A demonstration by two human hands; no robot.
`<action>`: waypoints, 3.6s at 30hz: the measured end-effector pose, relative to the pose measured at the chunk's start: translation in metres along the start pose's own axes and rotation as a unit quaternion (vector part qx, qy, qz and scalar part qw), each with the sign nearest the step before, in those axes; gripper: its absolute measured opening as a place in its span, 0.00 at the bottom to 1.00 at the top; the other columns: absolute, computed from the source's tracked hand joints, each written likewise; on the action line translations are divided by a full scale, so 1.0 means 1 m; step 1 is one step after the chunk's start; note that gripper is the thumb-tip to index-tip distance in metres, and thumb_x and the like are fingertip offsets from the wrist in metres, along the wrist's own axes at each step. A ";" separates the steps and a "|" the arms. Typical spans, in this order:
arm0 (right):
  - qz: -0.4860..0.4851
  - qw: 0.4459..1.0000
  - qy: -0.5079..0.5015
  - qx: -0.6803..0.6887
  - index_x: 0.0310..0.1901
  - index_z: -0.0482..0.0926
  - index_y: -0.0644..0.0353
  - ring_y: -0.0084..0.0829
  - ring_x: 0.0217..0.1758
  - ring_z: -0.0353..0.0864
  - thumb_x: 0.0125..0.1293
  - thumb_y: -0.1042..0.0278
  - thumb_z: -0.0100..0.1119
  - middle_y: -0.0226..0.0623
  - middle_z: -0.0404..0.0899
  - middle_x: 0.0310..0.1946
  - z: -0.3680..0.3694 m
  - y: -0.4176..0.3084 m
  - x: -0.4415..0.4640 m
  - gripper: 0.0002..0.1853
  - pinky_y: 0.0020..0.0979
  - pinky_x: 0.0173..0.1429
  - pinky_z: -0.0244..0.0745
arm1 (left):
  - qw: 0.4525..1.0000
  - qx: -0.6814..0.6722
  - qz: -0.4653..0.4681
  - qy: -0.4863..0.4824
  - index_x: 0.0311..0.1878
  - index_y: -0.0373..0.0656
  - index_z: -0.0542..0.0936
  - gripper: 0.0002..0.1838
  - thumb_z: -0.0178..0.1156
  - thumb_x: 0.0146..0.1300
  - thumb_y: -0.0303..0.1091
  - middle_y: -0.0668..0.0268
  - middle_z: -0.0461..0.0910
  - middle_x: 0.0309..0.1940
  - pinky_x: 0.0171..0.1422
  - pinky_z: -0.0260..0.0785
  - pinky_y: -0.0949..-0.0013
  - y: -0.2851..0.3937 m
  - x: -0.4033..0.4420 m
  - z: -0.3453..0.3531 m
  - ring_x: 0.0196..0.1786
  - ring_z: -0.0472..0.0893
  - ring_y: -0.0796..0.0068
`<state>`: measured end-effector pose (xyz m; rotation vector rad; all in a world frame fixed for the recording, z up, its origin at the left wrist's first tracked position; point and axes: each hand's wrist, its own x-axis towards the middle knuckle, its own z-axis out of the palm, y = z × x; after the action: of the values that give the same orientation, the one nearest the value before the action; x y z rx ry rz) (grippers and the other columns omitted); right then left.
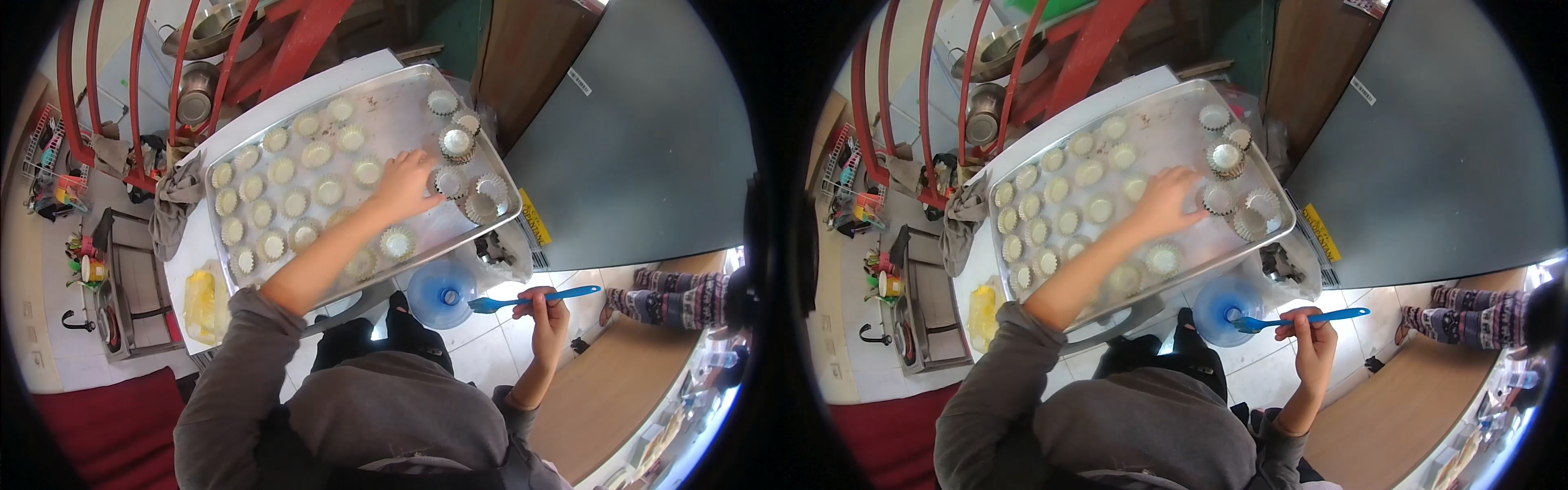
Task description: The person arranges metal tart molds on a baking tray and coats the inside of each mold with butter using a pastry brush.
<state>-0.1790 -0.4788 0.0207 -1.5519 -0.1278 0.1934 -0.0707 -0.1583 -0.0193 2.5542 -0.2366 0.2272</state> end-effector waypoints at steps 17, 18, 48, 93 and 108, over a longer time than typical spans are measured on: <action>0.004 0.999 0.049 0.021 0.37 0.75 0.70 0.25 0.26 0.78 0.71 0.66 0.49 0.40 0.78 0.31 -0.015 0.006 -0.008 0.13 0.26 0.32 0.78 | 0.984 0.158 -0.063 -0.053 0.39 0.40 0.81 0.30 0.70 0.36 0.54 0.57 0.74 0.44 0.49 0.60 0.47 0.038 0.036 0.023 0.51 0.72 0.57; 0.003 0.999 0.047 0.018 0.37 0.74 0.70 0.25 0.26 0.79 0.71 0.67 0.49 0.40 0.78 0.30 -0.014 0.006 -0.007 0.12 0.26 0.32 0.78 | 0.985 0.148 -0.069 -0.056 0.40 0.39 0.81 0.32 0.70 0.35 0.55 0.57 0.74 0.44 0.49 0.60 0.47 0.038 0.035 0.021 0.51 0.72 0.56; -0.251 0.871 -0.420 -0.043 0.32 0.76 0.70 0.28 0.28 0.83 0.68 0.73 0.50 0.42 0.78 0.31 0.513 -0.037 -0.028 0.10 0.27 0.32 0.77 | 0.838 0.084 -0.418 0.341 0.50 0.42 0.75 0.31 0.68 0.35 0.33 0.56 0.72 0.46 0.52 0.68 0.61 -0.121 -0.576 -0.207 0.47 0.74 0.54; -0.074 0.918 -0.383 0.073 0.40 0.75 0.69 0.32 0.33 0.82 0.70 0.69 0.50 0.41 0.80 0.33 0.537 -0.062 -0.100 0.10 0.29 0.39 0.79 | 0.883 -0.173 -0.256 0.354 0.53 0.42 0.73 0.33 0.73 0.39 0.30 0.61 0.72 0.49 0.44 0.69 0.71 -0.122 -0.507 -0.273 0.46 0.75 0.67; -0.355 0.839 -0.356 -0.210 0.37 0.80 0.62 0.40 0.33 0.79 0.56 0.79 0.62 0.39 0.79 0.32 0.492 -0.097 -0.126 0.07 0.31 0.37 0.74 | 0.919 -0.175 -0.114 0.334 0.52 0.41 0.73 0.35 0.75 0.35 0.31 0.58 0.74 0.48 0.52 0.71 0.66 -0.105 -0.454 -0.259 0.49 0.77 0.61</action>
<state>-0.3980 -0.0234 0.1308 -1.6840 -1.3949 0.1439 -0.5171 0.1258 0.0458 1.9871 0.2613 0.8560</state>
